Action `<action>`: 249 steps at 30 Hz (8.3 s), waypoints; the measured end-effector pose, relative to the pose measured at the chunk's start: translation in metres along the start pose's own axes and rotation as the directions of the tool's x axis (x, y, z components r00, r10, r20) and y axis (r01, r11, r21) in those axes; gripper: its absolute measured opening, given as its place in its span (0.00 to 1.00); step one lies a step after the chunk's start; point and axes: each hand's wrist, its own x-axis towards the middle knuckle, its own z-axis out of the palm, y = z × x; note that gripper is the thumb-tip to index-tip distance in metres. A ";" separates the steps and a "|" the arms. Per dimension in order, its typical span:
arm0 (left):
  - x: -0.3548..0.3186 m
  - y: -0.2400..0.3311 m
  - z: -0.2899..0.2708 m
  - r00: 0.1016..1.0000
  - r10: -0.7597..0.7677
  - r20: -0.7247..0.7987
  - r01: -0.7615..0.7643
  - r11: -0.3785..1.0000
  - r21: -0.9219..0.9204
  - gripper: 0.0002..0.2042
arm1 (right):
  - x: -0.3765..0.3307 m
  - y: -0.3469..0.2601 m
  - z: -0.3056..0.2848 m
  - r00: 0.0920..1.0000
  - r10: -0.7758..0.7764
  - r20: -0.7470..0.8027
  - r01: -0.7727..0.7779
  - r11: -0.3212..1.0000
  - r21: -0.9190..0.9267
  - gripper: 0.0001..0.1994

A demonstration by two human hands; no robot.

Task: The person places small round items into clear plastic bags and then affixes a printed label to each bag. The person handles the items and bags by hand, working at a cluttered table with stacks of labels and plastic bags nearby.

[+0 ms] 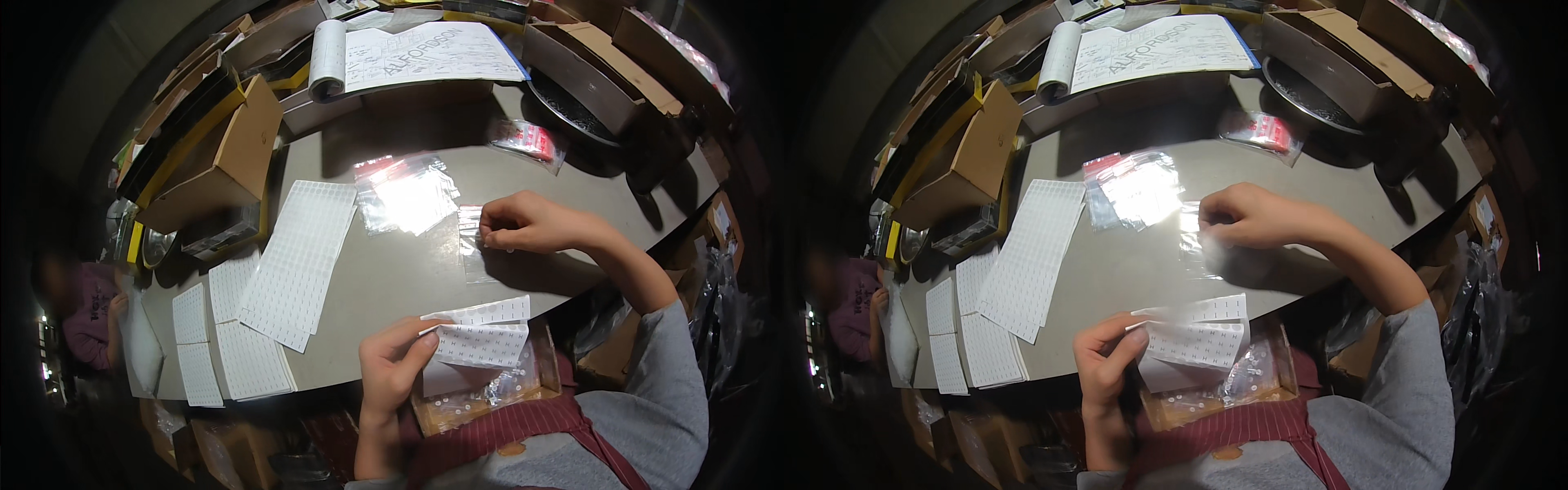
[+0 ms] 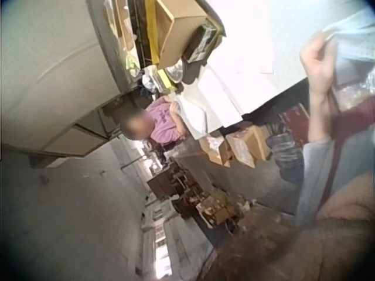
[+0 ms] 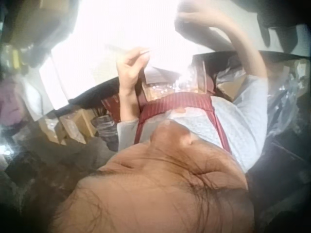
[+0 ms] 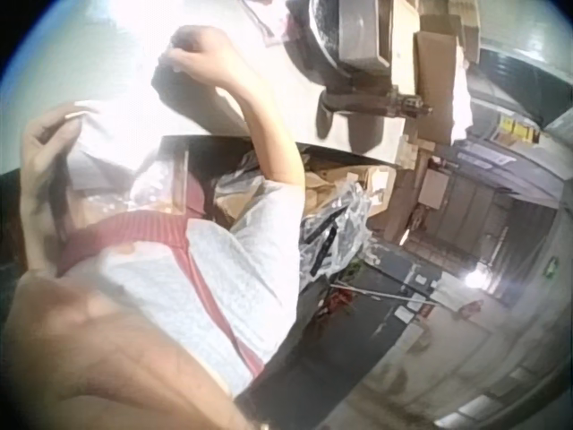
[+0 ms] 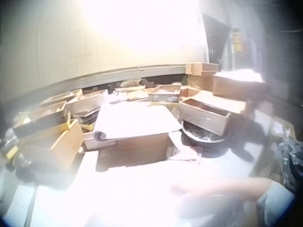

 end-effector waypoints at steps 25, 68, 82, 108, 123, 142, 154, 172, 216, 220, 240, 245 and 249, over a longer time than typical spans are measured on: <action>-0.002 -0.005 0.004 0.996 0.080 -0.033 -0.079 0.997 0.015 0.10 | 0.021 0.015 -0.019 0.987 0.052 -0.152 -0.076 0.985 -0.152 0.15; 0.041 -0.012 0.038 0.736 0.617 0.278 -0.619 0.449 0.644 0.11 | 0.031 -0.014 -0.008 0.953 -0.299 -0.057 0.272 0.920 -0.282 0.17; 0.042 -0.018 0.038 0.786 0.547 0.288 -0.591 0.527 0.611 0.09 | -0.019 -0.001 0.015 0.965 -0.262 0.021 0.183 0.612 -0.769 0.22; 0.047 -0.030 0.062 0.786 0.390 0.479 -0.603 0.654 0.457 0.10 | 0.007 0.017 0.003 0.978 -0.058 -0.199 -0.051 0.863 -0.503 0.23; 0.047 -0.028 0.061 0.806 0.396 0.441 -0.583 0.663 0.470 0.09 | 0.013 0.028 -0.022 0.848 -0.182 -0.498 -0.130 0.839 -0.528 0.15; 0.044 -0.027 0.058 0.848 0.385 0.364 -0.524 0.710 0.471 0.08 | 0.004 0.002 0.034 0.881 -0.457 -0.119 0.240 0.650 -0.721 0.12; 0.048 -0.032 0.062 0.896 0.409 0.174 -0.445 0.824 0.350 0.06 | -0.095 -0.010 0.005 0.953 -0.280 -0.117 0.221 0.904 -0.365 0.13; 0.046 -0.029 0.064 0.905 0.412 0.105 -0.422 0.838 0.347 0.06 | -0.127 -0.001 0.038 0.928 -0.141 -0.344 0.106 0.987 -0.120 0.11; 0.045 -0.033 0.066 0.798 0.582 0.157 -0.555 0.606 0.570 0.05 | 0.035 0.069 -0.074 0.941 -0.018 -0.337 -0.175 0.828 -0.533 0.12; 0.047 -0.038 0.064 0.777 0.606 0.171 -0.580 0.584 0.568 0.05 | 0.020 0.045 -0.060 0.892 -0.051 -0.448 -0.211 0.832 -0.514 0.15; 0.044 -0.040 0.065 0.776 0.601 0.194 -0.581 0.560 0.590 0.05 | 0.004 0.022 -0.007 0.987 -0.073 -0.143 0.011 0.919 -0.394 0.17; 0.043 -0.039 0.065 0.781 0.591 0.201 -0.578 0.563 0.591 0.05 | 0.005 0.028 -0.011 0.995 -0.089 -0.046 0.070 0.947 -0.314 0.12; 0.044 -0.037 0.068 0.786 0.590 0.186 -0.573 0.580 0.579 0.05 | -0.002 0.047 -0.026 0.944 -0.189 -0.270 0.118 0.959 -0.257 0.10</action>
